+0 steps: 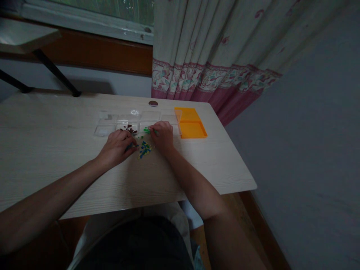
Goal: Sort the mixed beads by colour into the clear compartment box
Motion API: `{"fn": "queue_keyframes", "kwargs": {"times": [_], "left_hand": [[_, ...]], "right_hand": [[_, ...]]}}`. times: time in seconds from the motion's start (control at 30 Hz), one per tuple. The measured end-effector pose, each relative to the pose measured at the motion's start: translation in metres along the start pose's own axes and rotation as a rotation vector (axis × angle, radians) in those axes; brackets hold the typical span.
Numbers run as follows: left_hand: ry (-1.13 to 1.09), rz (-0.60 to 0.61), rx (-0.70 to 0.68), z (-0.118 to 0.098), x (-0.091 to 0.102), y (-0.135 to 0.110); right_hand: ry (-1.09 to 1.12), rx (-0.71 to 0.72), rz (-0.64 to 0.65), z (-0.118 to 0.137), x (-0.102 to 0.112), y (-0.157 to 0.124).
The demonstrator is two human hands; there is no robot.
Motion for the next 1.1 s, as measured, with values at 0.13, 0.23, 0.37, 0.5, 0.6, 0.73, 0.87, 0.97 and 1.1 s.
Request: {"fn": "queue_keyframes", "kwargs": {"times": [0.13,0.23,0.37,0.5,0.6,0.73,0.87,0.97,1.1], "left_hand": [[0.019,0.002,-0.016,-0.002,-0.003,0.000],[0.049,-0.003,-0.029,-0.005,-0.002,-0.001],[0.091,-0.005,-0.037,-0.008,0.000,-0.002],[0.105,-0.003,-0.032,-0.008,0.001,-0.001],[0.103,-0.002,-0.023,-0.007,0.000,-0.001],[0.082,-0.013,-0.007,-0.005,-0.001,0.000],[-0.080,-0.091,0.020,0.003,0.009,0.001],[-0.243,-0.142,0.047,0.012,0.017,0.002],[-0.413,-0.176,0.093,0.023,0.020,0.004]], "right_hand": [[-0.003,0.002,0.008,0.002,0.000,0.000],[-0.009,-0.004,0.019,0.002,-0.001,0.000],[-0.008,-0.004,0.033,0.002,-0.003,0.000],[-0.011,-0.003,0.046,0.003,-0.004,0.000],[-0.012,-0.007,0.047,0.003,-0.003,0.001],[-0.013,-0.012,0.055,0.005,-0.003,0.001],[-0.005,0.014,0.060,0.012,-0.001,0.001],[0.031,0.105,0.073,0.029,0.000,0.000],[0.059,0.276,0.074,0.059,0.001,-0.006]]}}
Point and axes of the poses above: each hand's wrist, its own y-axis towards the middle knuckle, its own x-axis out of the back of the hand, z = x × y, the point moved 10 cm from there along y, towards the middle knuckle, and after that the axes turned 8 degrees about x, right-handed, at the moved point
